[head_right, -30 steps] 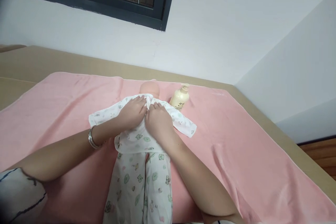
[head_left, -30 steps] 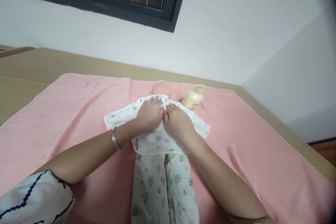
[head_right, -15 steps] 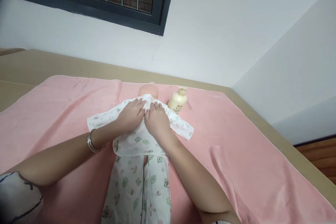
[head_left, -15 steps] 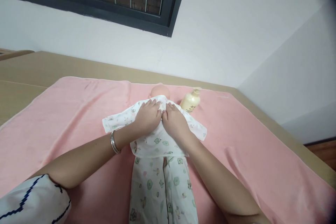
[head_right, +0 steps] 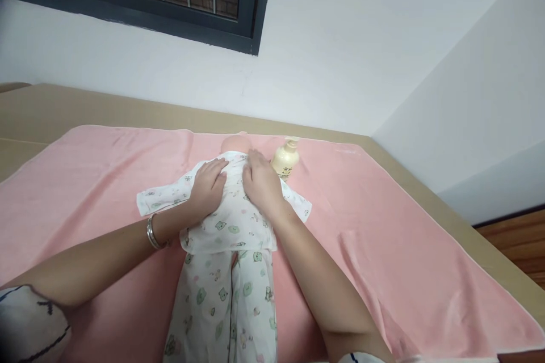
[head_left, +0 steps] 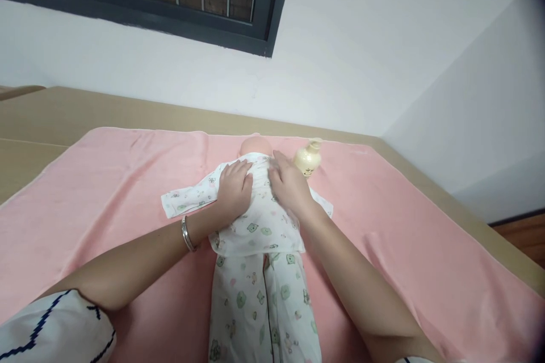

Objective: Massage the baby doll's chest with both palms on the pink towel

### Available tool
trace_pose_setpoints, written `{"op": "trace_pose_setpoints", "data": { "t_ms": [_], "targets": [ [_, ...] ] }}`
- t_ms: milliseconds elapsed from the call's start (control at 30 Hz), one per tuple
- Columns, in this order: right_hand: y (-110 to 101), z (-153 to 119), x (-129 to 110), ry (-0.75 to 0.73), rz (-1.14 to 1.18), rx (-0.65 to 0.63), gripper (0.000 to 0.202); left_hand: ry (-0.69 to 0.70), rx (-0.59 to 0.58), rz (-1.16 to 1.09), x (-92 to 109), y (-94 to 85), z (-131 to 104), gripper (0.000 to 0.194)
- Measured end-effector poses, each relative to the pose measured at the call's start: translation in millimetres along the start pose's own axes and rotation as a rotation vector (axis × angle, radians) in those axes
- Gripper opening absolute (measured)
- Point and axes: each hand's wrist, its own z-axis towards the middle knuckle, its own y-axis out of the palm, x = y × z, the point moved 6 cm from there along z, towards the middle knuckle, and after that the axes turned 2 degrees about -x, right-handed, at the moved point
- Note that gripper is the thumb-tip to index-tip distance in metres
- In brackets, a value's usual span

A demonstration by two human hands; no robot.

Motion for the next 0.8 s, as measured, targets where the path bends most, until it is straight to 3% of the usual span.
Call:
{"op": "trace_pose_setpoints", "data": {
  "t_ms": [100, 267, 500, 667, 800],
  "targets": [
    [3.7, -5.6, -11.8, -0.085, 0.025, 0.029, 0.054, 0.007, 0.048, -0.06, -1.8, -1.6, -1.2, 0.045],
    [24.9, -8.8, -16.5, -0.106, -0.002, -0.095, 0.049, 0.006, 0.081, -0.11, -3.4, -2.7, -1.9, 0.044],
    [6.0, -10.4, -18.3, -0.07, 0.04, 0.053, 0.052, -0.014, 0.067, -0.108, -4.2, -1.2, -2.5, 0.043],
    [25.5, -12.1, -21.8, -0.126, -0.002, -0.075, 0.047, -0.012, 0.093, -0.127, -4.2, -0.6, -2.3, 0.041],
    [16.0, -14.4, -21.9, -0.148, 0.058, 0.072, 0.05, -0.004, 0.117, -0.18, -4.3, -1.5, -2.5, 0.039]
  ]
}}
